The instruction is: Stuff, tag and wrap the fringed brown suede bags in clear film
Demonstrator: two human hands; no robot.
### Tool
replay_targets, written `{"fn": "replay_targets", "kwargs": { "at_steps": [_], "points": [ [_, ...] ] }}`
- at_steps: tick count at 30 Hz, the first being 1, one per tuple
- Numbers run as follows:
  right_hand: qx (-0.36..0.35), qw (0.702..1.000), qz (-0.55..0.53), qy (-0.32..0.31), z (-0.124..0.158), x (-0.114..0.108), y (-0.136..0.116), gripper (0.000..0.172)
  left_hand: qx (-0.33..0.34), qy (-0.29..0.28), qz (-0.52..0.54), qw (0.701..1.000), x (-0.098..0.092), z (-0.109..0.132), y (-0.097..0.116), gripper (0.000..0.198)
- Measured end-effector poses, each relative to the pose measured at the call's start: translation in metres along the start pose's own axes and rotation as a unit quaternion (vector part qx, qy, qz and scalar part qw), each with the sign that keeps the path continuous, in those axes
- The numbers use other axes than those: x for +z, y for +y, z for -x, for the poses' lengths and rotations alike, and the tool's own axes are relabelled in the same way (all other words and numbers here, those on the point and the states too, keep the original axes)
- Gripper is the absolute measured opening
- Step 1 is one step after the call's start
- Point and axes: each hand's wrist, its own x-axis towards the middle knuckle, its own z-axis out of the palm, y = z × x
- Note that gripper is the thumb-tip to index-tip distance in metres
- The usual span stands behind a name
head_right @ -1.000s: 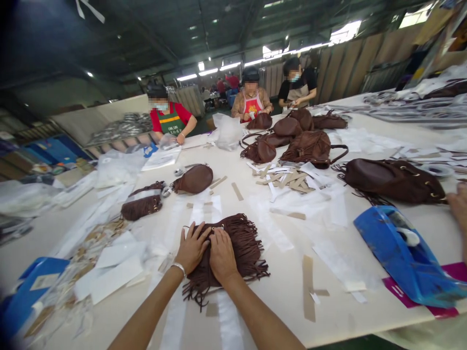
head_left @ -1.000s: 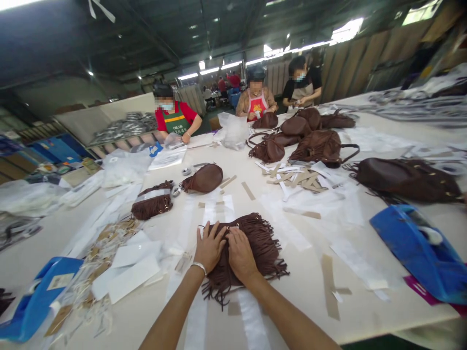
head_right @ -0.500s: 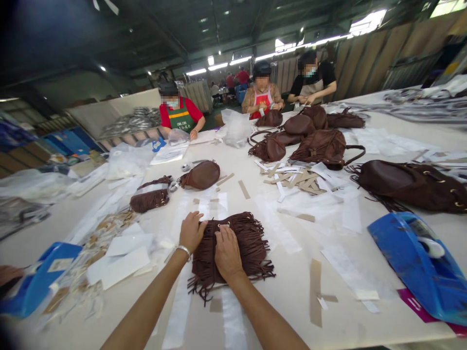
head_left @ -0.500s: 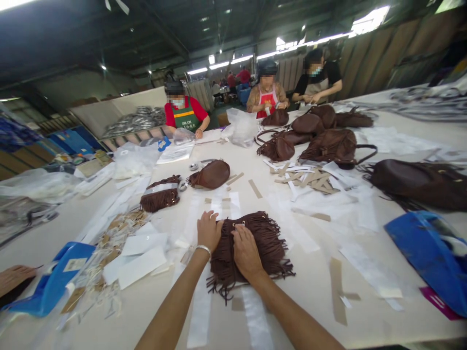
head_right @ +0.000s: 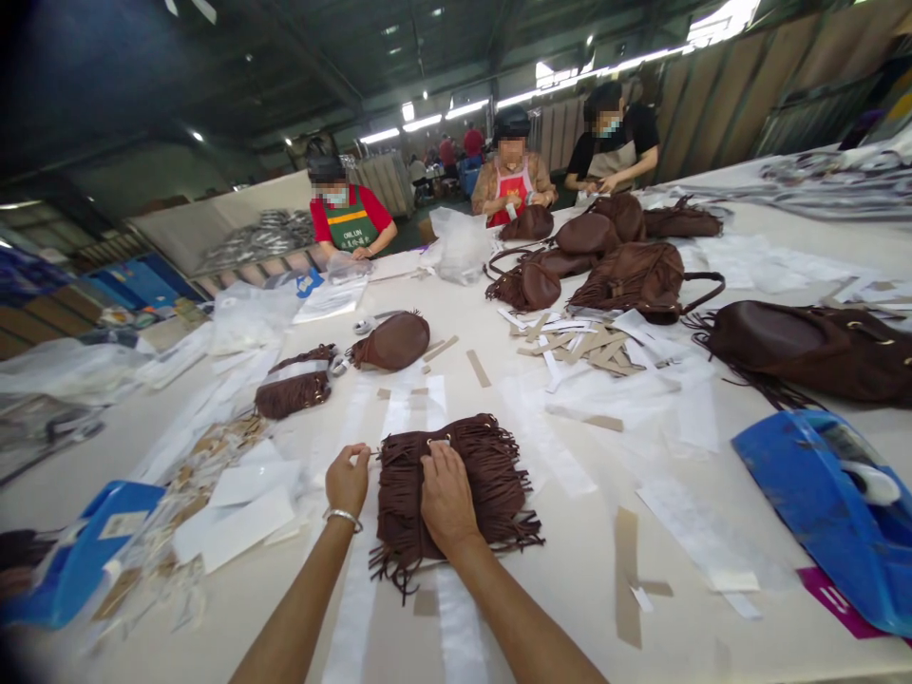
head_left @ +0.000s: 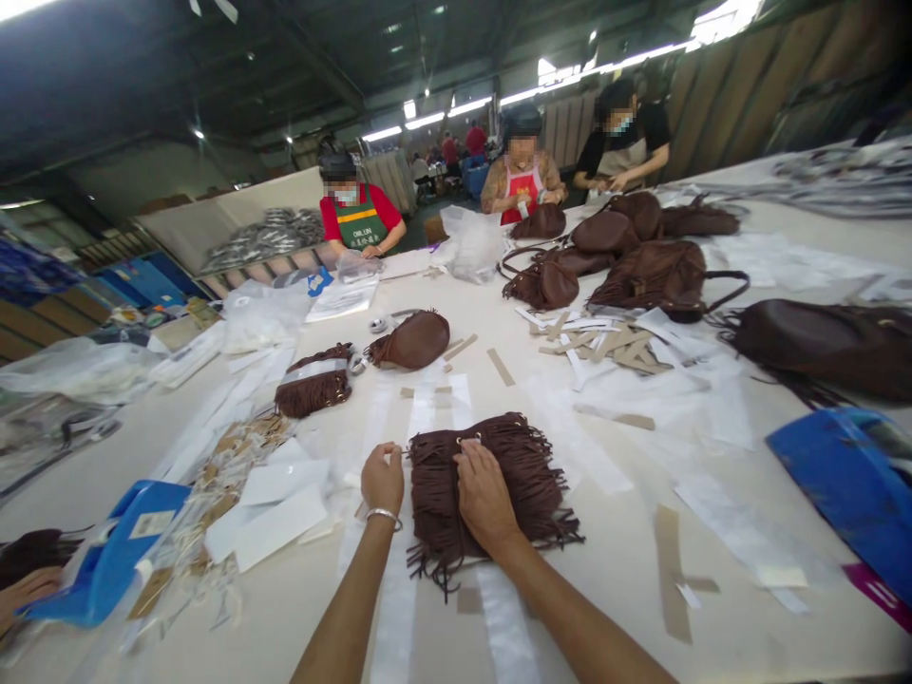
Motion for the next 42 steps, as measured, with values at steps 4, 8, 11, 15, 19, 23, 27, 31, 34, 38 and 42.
{"fn": "replay_targets", "kwargs": {
  "at_steps": [4,8,11,15,19,23,27,31,34,38,42],
  "points": [
    [0.0,1.0,0.008,-0.006,0.0,0.0,0.0,0.036,0.002,0.058,0.0,0.998,-0.007,0.015,0.004,0.033],
    [-0.006,1.0,0.017,-0.002,0.001,0.0,0.0,0.035,0.217,-0.058,-0.015,0.974,-0.001,0.024,0.027,0.049],
    [-0.007,1.0,0.017,-0.004,0.001,-0.001,0.0,0.035,0.343,-0.153,-0.094,0.922,0.0,0.022,0.033,0.056],
    [-0.009,1.0,0.015,-0.009,0.001,-0.002,0.0,0.033,0.363,-0.172,-0.143,0.905,-0.011,0.012,0.028,0.037],
    [-0.002,1.0,0.015,-0.009,0.0,-0.003,-0.001,0.031,0.355,-0.157,-0.175,0.905,-0.035,0.007,0.006,0.028],
    [-0.005,1.0,0.007,-0.008,-0.001,-0.001,-0.001,0.03,0.274,-0.094,-0.238,0.927,-0.067,0.01,-0.022,0.025],
    [-0.009,1.0,-0.005,-0.009,0.0,-0.002,-0.001,0.03,0.217,-0.034,-0.138,0.966,-0.076,0.037,-0.007,0.027],
    [-0.011,0.999,-0.035,-0.017,0.001,-0.004,0.003,0.033,0.275,-0.085,0.085,0.954,-0.046,0.084,0.047,0.025],
    [-0.021,0.996,-0.082,-0.031,0.001,-0.003,0.01,0.035,0.281,-0.111,0.152,0.941,-0.015,0.109,0.07,0.024],
    [-0.03,0.993,-0.102,-0.04,0.001,0.001,0.018,0.039,0.258,-0.089,0.194,0.942,0.01,0.119,0.061,0.026],
    [-0.044,0.992,-0.109,-0.052,0.0,0.002,0.02,0.044,0.262,-0.097,0.208,0.937,0.013,0.118,0.046,0.027]
  ]
}}
